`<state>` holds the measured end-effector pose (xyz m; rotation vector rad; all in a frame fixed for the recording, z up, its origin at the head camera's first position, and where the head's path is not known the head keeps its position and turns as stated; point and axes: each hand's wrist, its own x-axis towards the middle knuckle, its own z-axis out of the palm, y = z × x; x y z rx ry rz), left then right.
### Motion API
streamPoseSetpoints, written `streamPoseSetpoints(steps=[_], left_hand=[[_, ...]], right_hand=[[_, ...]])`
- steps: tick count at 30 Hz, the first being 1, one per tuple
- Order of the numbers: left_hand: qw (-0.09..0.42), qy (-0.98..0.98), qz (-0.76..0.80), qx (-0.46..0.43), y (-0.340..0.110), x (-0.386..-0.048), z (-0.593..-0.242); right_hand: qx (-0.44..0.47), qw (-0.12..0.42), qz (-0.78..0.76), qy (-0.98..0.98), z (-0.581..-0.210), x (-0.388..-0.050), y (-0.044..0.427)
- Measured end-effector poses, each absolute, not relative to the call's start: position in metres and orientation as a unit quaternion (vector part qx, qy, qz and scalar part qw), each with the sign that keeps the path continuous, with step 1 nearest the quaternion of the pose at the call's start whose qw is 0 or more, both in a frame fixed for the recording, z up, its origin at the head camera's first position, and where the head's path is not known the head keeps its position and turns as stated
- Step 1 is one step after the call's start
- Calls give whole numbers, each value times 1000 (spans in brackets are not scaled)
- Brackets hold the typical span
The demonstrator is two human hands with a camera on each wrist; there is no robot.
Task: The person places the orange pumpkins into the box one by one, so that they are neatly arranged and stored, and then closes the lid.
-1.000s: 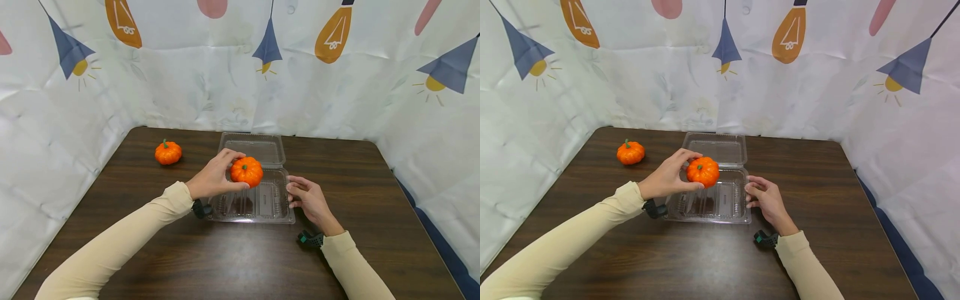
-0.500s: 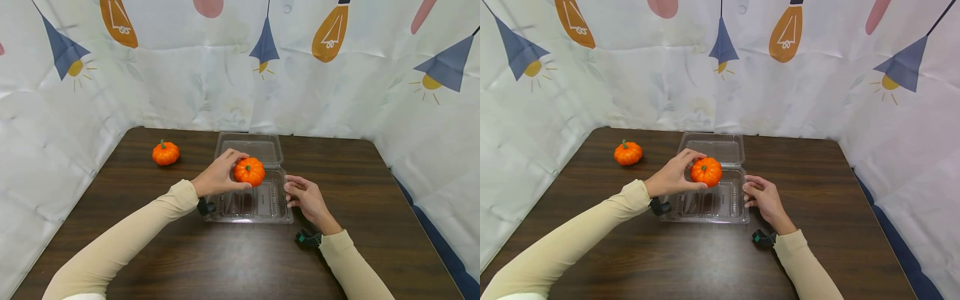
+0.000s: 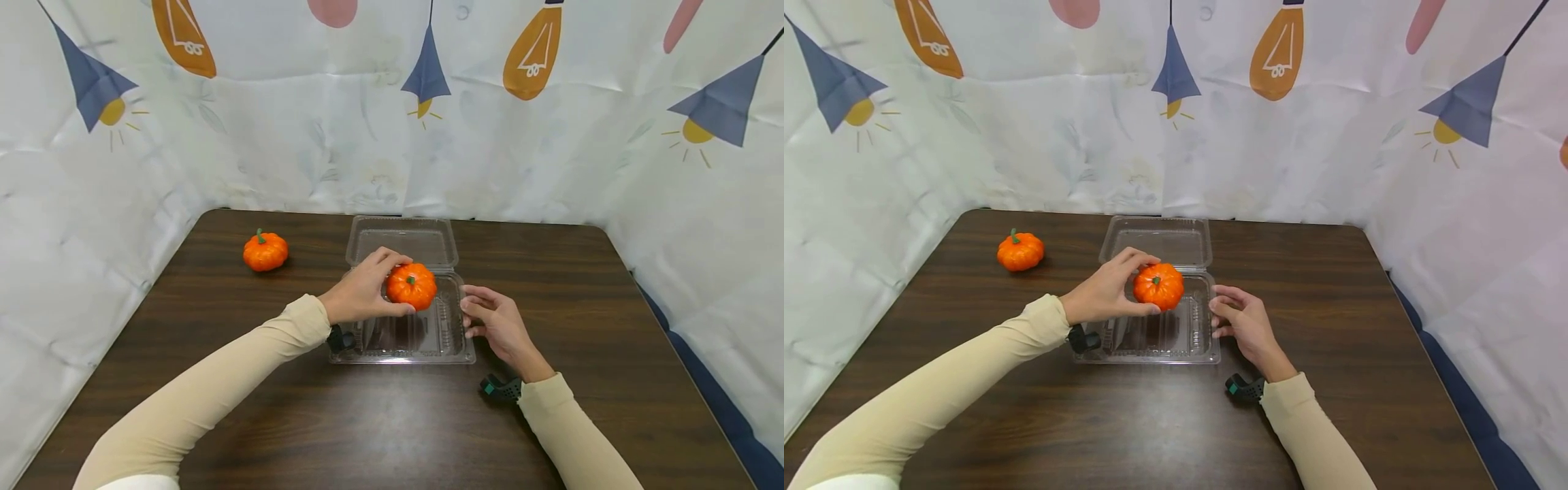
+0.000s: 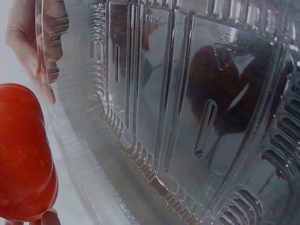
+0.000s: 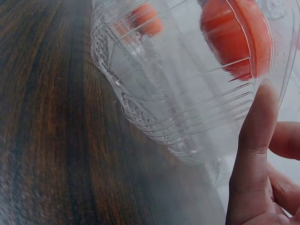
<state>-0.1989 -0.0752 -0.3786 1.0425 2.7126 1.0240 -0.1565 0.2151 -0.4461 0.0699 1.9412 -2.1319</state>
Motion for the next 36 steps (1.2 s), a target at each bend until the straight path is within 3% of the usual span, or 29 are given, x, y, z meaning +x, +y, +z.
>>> streamPoseSetpoints(steps=[36], left_hand=[[68, 867, 290, 399, -46, -205, -404]], right_hand=[[29, 128, -736, 664, -443, -157, 214]])
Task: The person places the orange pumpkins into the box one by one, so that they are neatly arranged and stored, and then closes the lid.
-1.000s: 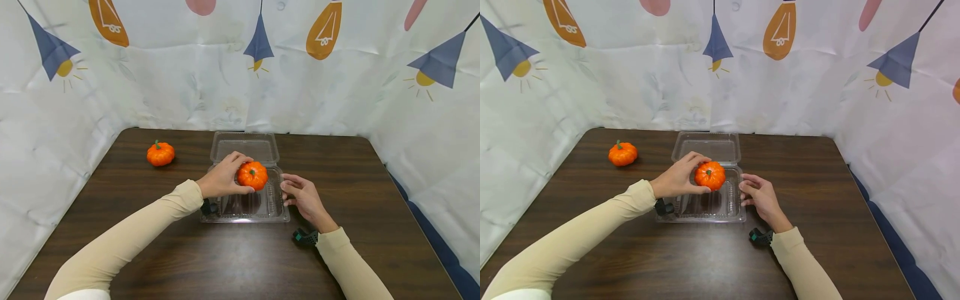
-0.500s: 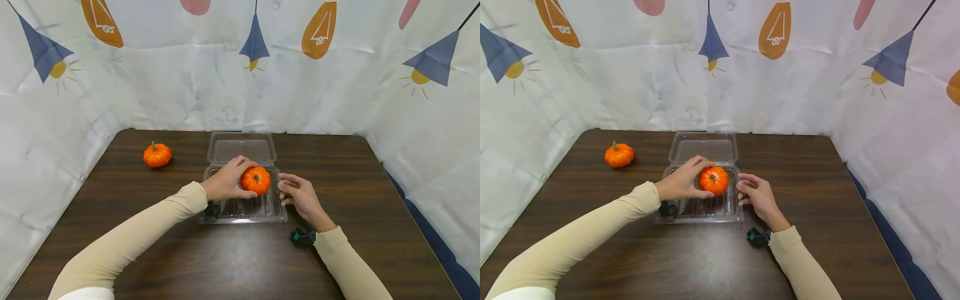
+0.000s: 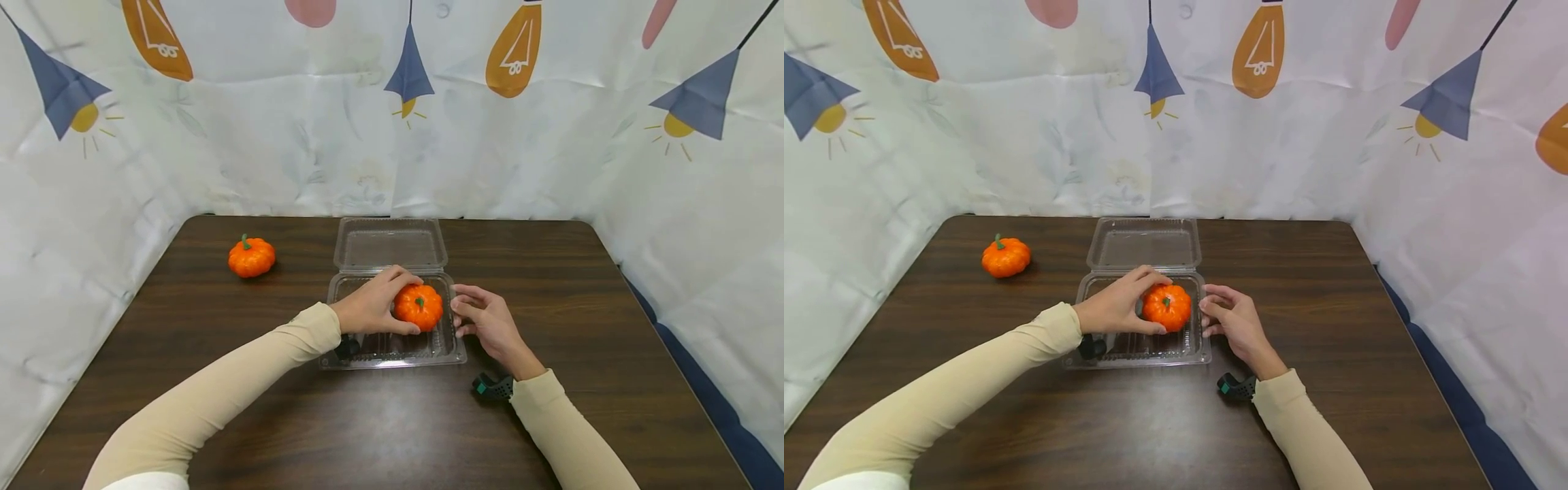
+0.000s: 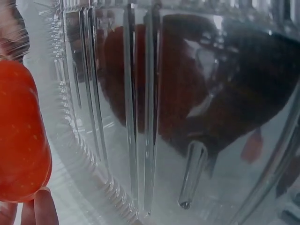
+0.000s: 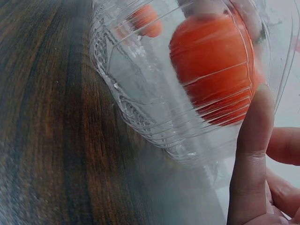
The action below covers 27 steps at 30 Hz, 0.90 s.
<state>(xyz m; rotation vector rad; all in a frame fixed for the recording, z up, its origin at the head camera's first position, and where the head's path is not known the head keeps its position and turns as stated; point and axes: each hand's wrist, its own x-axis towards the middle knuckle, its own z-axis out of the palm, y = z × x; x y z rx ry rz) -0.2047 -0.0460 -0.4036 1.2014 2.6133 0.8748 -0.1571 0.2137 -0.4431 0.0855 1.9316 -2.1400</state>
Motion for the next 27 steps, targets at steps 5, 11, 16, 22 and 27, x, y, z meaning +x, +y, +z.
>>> streamPoseSetpoints(steps=[5, 11, 16, 22, 27], left_hand=[[97, 866, 280, 403, -44, -204, -407], [130, 864, 278, 399, -43, -203, -410], [145, 862, 279, 398, -43, -203, -411], [159, 854, 286, 405, -42, -204, -413], [166, 850, 292, 405, -42, -204, -413]], right_hand=[[30, 128, -735, 666, -443, -157, 213], [31, 126, -736, 665, -443, -157, 212], [31, 125, -737, 664, -443, -157, 211], [32, 120, -733, 669, -444, -158, 211], [32, 117, -729, 673, -444, -159, 212]])
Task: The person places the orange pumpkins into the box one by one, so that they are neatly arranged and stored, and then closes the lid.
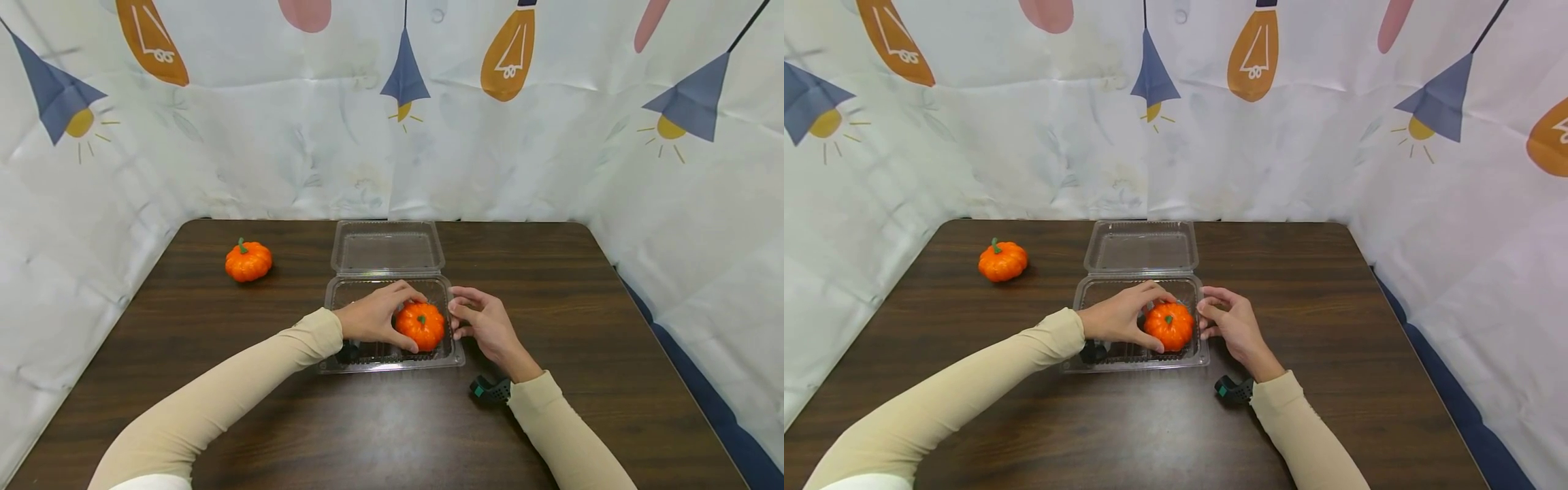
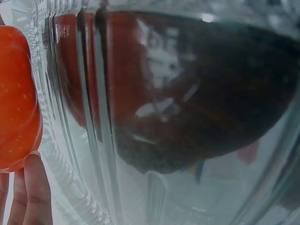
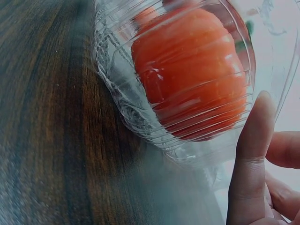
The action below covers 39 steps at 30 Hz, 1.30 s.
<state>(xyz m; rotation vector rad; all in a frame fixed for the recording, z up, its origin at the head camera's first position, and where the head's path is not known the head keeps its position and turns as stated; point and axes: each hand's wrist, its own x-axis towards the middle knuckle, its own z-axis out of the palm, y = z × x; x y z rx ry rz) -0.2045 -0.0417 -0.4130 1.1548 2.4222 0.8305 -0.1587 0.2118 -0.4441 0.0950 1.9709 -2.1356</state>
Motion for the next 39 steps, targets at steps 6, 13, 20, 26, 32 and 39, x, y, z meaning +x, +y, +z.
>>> streamPoseSetpoints(steps=[6, 13, 20, 26, 32, 39], left_hand=[[169, 848, 298, 405, -43, -205, -415], [163, 844, 301, 412, -46, -208, -418], [175, 846, 304, 401, -50, -209, -412], [182, 843, 323, 390, -54, -209, -406], [166, 848, 320, 388, -60, -208, -397], [135, 854, 326, 381, -70, -206, -386]], right_hand=[[33, 112, -727, 676, -445, -159, 211], [33, 111, -725, 679, -444, -159, 210], [33, 110, -722, 682, -444, -159, 210], [34, 109, -721, 683, -445, -157, 209], [32, 113, -724, 679, -445, -157, 209], [28, 112, -728, 675, -445, -157, 209]])
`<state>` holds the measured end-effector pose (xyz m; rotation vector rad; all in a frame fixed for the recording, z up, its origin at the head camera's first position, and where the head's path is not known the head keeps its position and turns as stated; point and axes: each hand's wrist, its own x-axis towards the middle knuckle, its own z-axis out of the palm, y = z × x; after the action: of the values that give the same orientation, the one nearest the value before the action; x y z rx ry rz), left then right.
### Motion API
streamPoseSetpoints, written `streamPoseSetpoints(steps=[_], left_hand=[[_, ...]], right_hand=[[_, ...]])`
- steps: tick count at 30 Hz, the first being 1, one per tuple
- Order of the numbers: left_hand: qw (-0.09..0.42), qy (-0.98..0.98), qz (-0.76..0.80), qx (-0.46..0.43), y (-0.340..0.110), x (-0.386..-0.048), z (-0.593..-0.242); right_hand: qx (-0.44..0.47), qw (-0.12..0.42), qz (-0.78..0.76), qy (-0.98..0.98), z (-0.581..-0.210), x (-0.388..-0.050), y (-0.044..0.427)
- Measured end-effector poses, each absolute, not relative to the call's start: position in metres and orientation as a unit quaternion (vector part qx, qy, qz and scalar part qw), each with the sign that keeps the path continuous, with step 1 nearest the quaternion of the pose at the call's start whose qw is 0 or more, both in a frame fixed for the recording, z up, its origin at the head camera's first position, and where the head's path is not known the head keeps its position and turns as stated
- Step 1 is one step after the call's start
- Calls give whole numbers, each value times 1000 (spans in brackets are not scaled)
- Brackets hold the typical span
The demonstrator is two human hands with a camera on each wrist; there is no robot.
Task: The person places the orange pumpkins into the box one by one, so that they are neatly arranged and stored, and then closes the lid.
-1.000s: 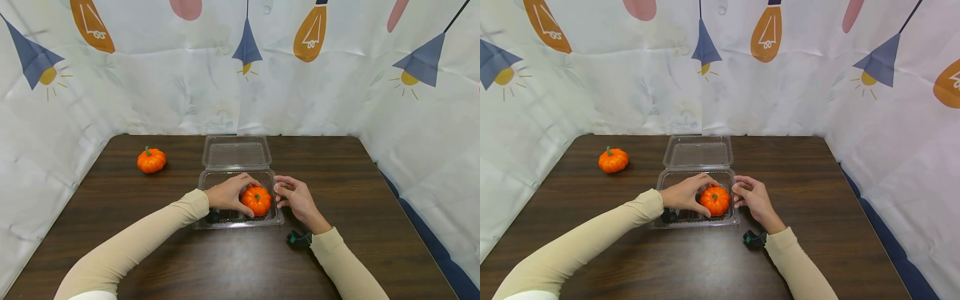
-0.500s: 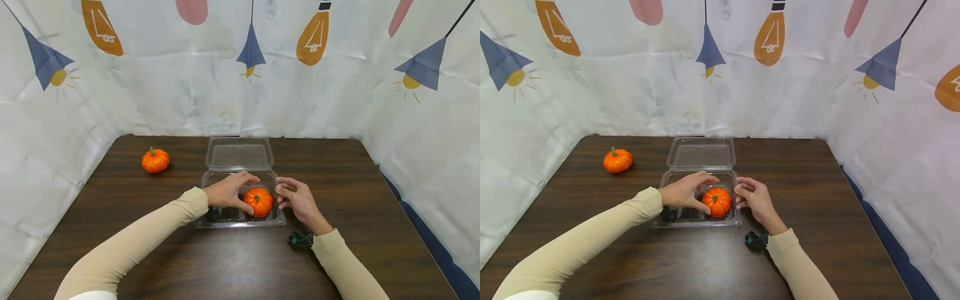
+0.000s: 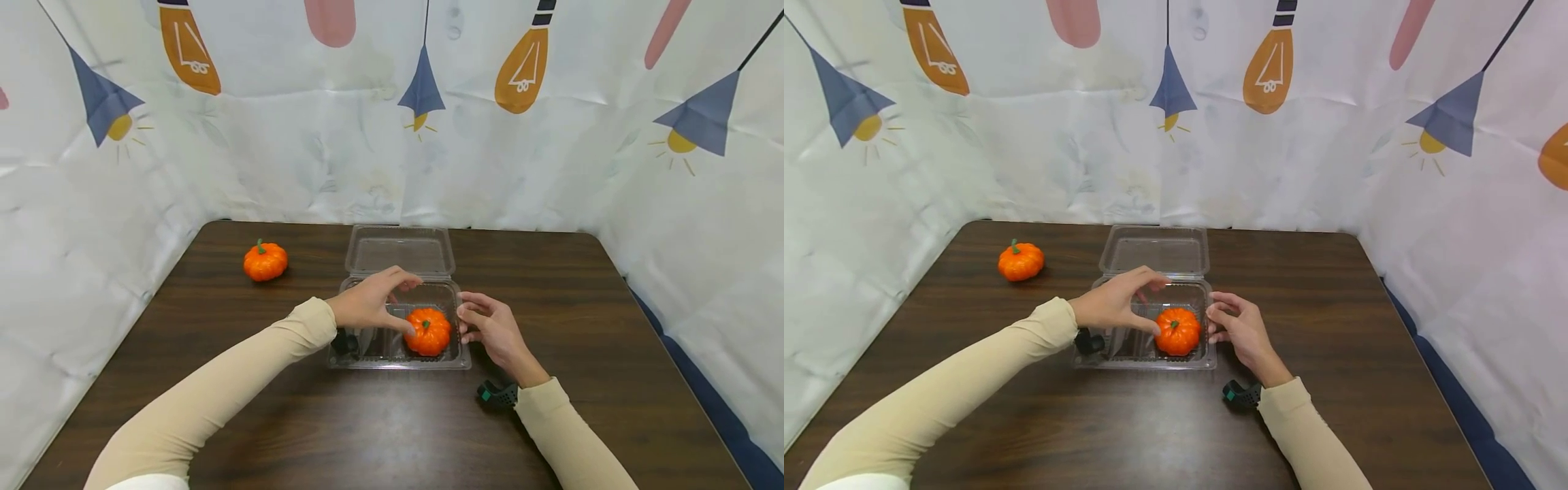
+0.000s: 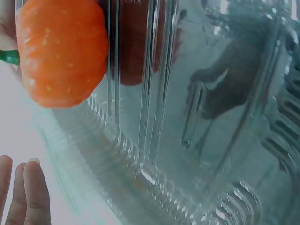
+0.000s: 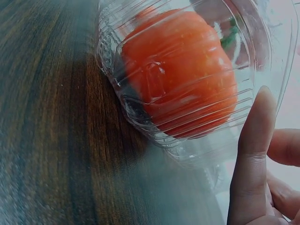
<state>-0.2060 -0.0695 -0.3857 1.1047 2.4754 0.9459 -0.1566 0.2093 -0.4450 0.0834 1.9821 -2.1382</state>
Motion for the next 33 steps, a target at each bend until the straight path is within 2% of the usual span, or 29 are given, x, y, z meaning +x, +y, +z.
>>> streamPoseSetpoints(steps=[17, 33], left_hand=[[79, 860, 349, 363, -103, -212, -369], [-9, 905, 339, 256, -158, -218, -351]], right_hand=[[19, 120, -730, 672, -447, -154, 212], [15, 120, -726, 677, -445, -153, 212]])
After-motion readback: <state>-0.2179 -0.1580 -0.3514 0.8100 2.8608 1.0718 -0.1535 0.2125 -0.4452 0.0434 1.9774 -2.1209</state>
